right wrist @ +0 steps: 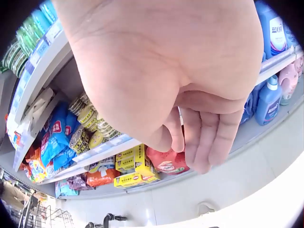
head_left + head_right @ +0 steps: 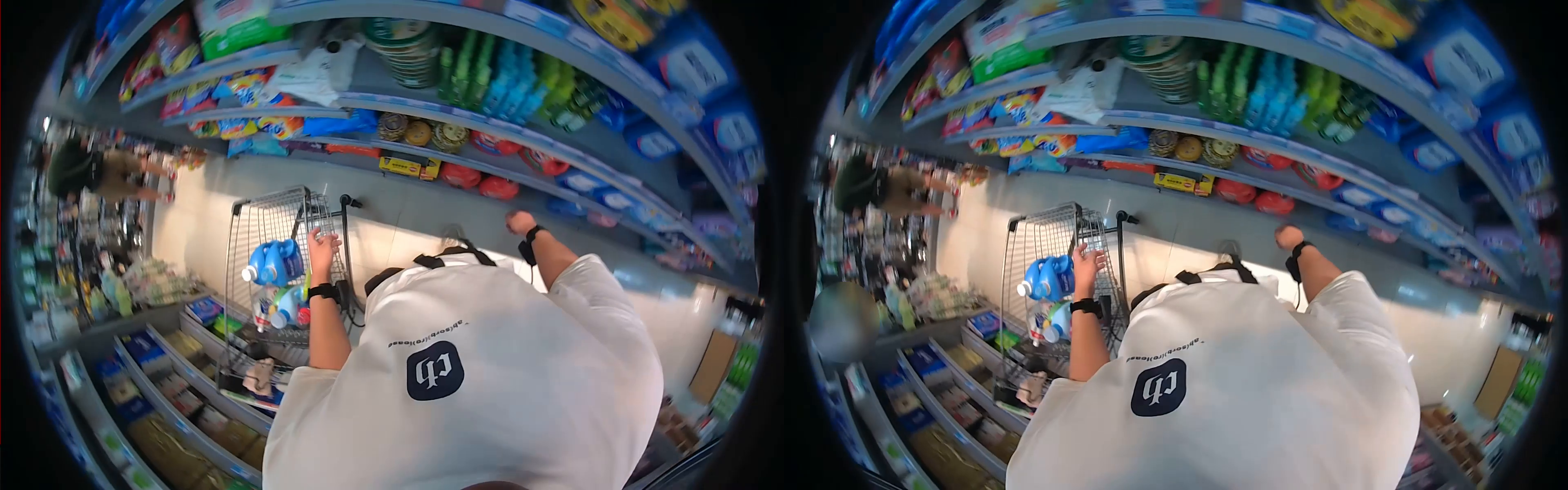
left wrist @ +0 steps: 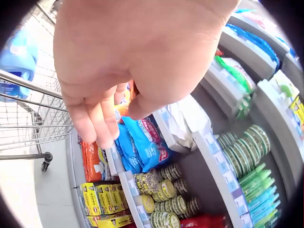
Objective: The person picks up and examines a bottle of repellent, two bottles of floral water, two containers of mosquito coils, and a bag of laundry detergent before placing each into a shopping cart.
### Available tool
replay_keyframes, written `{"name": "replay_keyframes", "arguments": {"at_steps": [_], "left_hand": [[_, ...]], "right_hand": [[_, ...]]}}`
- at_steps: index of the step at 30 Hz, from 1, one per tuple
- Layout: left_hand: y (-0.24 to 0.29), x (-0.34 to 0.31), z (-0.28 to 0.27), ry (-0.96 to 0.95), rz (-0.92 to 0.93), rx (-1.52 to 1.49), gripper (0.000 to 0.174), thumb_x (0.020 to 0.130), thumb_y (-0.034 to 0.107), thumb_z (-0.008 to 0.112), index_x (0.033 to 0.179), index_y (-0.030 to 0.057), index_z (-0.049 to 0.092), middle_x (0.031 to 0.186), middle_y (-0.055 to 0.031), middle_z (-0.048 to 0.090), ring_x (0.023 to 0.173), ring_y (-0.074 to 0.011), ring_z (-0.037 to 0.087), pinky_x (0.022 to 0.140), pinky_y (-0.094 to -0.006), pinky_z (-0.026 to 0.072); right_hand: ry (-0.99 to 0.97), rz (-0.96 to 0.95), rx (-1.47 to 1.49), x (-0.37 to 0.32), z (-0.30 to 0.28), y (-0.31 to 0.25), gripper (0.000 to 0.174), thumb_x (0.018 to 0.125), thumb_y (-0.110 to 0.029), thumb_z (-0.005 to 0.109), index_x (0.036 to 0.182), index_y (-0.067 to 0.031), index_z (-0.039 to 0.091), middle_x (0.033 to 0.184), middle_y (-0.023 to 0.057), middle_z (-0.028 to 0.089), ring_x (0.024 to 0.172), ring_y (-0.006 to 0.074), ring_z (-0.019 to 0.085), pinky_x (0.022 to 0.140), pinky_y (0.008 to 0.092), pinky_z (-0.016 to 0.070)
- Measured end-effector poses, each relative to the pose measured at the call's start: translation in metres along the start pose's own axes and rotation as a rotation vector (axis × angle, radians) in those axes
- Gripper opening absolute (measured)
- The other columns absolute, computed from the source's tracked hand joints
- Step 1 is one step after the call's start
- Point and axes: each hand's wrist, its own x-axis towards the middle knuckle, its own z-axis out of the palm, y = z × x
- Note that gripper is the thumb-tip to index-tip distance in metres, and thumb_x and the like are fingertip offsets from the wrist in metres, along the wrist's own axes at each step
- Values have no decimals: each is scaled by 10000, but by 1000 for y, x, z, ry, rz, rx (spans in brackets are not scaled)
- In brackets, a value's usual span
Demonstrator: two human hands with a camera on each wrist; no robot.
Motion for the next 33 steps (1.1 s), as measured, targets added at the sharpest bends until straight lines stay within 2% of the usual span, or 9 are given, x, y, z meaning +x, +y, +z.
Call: {"name": "replay_keyframes", "arguments": {"at_steps": [1, 7, 10, 15, 18, 20, 21, 23, 33], "left_hand": [[7, 8, 10, -33, -14, 23, 475, 936, 55, 498, 1353, 24, 274, 962, -172, 641, 758, -217, 659, 591, -279, 507], [46, 32, 79, -210, -76, 161, 408, 946, 94, 515, 1317, 1, 373, 998, -157, 661, 781, -196, 664, 634, -269, 533], [69, 36, 121, -367, -26, 258, 320, 951, 105, 529, 1248, 8, 460, 983, -127, 672, 748, -164, 661, 607, -251, 498], [116, 46, 233, -630, 590, 581, 343, 894, 139, 607, 1192, -15, 534, 1019, -166, 671, 761, -227, 677, 694, -324, 519], [163, 6, 304, -672, 970, 463, 481, 842, 168, 659, 1284, 45, 517, 1040, -204, 646, 805, -324, 668, 723, -384, 517], [218, -50, 335, -645, 983, 561, 555, 846, 174, 654, 1356, 69, 461, 1030, -214, 634, 837, -350, 658, 721, -420, 520], [231, -58, 348, -644, 990, 555, 555, 846, 174, 654, 1356, 69, 461, 1030, -214, 634, 837, -350, 658, 721, -420, 520], [250, -61, 378, -482, 1191, 641, 618, 861, 202, 638, 1416, 92, 387, 967, -212, 640, 807, -375, 656, 709, -459, 527], [250, -45, 420, -458, 1225, 765, 427, 874, 193, 629, 1269, 74, 521, 826, -205, 661, 753, -395, 653, 657, -485, 524]], "right_hand": [[91, -108, -255, 10, 16, 22, 291, 856, -255, 457, 748, -84, 665, 712, 122, 684, 678, 286, 675, 651, 426, 528], [204, 308, 308, -40, -46, -40, 321, 850, -277, 492, 892, -32, 697, 886, 223, 688, 886, 363, 668, 812, 439, 520], [707, 195, 572, -69, -95, -88, 279, 833, -147, 588, 1080, -28, 640, 944, 224, 676, 915, 381, 651, 812, 428, 519], [1059, -8, 475, -37, -176, -97, 392, 845, -96, 679, 1219, -32, 577, 1017, 139, 656, 864, 265, 660, 784, 367, 528], [1132, -110, 514, -57, -246, -142, 542, 825, -115, 712, 1315, -43, 492, 1124, 157, 599, 930, 289, 650, 835, 387, 522], [1123, -103, 542, -68, -276, -169, 620, 813, -130, 727, 1357, -47, 441, 1232, 179, 523, 1015, 305, 626, 868, 403, 510], [1185, -185, 455, -59, -281, -166, 660, 788, -159, 721, 1361, -57, 412, 1255, 248, 478, 1140, 431, 514, 962, 457, 450], [1196, -198, 427, -55, -293, -170, 651, 780, -151, 720, 1347, -46, 419, 1242, 248, 484, 1158, 436, 497, 977, 468, 434], [1164, -219, 435, -36, -300, -154, 425, 774, -124, 704, 1158, -8, 563, 1128, 241, 560, 1047, 419, 549, 904, 462, 457]]}}
